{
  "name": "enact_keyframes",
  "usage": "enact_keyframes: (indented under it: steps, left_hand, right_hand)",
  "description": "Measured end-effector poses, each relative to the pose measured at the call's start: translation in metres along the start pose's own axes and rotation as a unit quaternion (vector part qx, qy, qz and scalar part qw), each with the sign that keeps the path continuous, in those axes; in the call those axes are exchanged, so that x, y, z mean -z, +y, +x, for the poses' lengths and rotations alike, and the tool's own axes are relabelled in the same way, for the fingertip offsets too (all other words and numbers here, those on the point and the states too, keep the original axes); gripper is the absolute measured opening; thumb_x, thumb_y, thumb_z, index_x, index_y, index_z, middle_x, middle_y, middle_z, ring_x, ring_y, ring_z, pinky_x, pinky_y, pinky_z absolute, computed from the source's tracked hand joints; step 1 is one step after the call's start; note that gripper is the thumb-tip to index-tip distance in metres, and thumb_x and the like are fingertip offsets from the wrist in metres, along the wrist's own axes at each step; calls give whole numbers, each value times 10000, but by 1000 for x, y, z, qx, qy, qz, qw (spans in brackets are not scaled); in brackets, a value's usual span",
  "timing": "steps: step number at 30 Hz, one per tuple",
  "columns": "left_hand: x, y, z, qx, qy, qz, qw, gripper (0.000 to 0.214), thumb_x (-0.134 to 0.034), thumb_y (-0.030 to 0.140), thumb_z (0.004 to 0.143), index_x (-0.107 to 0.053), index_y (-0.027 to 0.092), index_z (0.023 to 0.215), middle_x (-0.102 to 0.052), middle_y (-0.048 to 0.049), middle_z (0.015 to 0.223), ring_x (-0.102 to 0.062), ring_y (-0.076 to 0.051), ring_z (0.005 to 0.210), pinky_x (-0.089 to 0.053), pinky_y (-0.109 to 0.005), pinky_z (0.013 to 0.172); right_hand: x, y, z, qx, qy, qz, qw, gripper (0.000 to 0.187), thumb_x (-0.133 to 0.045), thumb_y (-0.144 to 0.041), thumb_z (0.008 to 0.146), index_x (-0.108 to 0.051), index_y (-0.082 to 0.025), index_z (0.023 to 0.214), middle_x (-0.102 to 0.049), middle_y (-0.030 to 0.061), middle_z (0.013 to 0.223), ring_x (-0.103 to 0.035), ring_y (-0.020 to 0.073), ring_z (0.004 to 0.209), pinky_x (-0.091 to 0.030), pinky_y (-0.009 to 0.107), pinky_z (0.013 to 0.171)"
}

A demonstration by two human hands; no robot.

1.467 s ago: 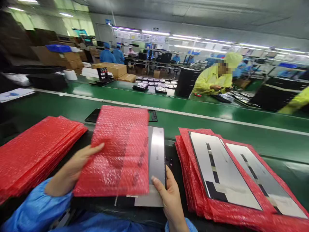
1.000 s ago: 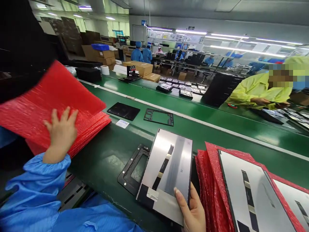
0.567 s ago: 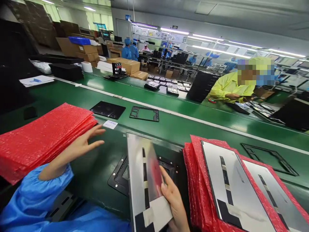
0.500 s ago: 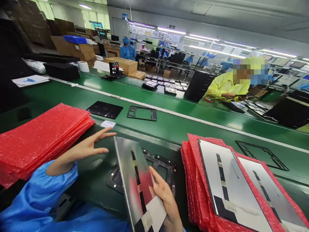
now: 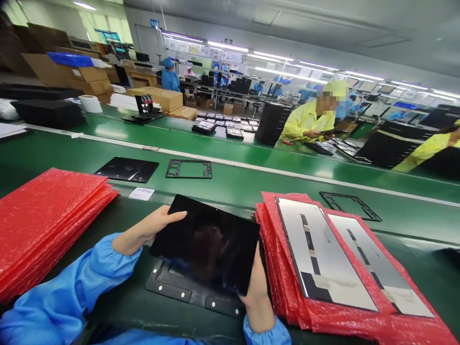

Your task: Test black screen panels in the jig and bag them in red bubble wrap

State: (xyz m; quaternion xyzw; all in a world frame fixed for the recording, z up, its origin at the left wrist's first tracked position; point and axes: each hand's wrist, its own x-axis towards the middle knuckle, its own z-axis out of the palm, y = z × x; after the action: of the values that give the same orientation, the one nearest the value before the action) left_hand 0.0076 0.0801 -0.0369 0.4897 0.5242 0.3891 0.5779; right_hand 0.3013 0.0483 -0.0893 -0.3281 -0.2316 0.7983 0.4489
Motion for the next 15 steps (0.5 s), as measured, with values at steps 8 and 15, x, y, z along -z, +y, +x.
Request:
enact_keyframes:
  steps: [8, 15]
  left_hand:
    - [20, 8, 94, -18, 47, 129, 990, 673, -437, 731, 832, -740, 132, 783, -733, -168, 791, -686, -295, 761, -523, -361, 633]
    - [95, 23, 179, -46, 303, 295, 905, 659, -746, 401, 705, -561, 103, 1264, -343, -281, 1522, -182, -487, 1429, -264, -586, 1082]
  right_hand:
    - [13, 7, 7, 109, 145, -16, 983, 572, -802, -310, 757, -629, -251, 1299, -762, 52, 1100, -680, 286, 1118, -504, 487, 1025]
    - [16, 8, 7, 91, 143, 18, 985, 617, -840, -318, 703, -644, -234, 1281, -769, 77, 1069, -709, 316, 1045, -522, 503, 985]
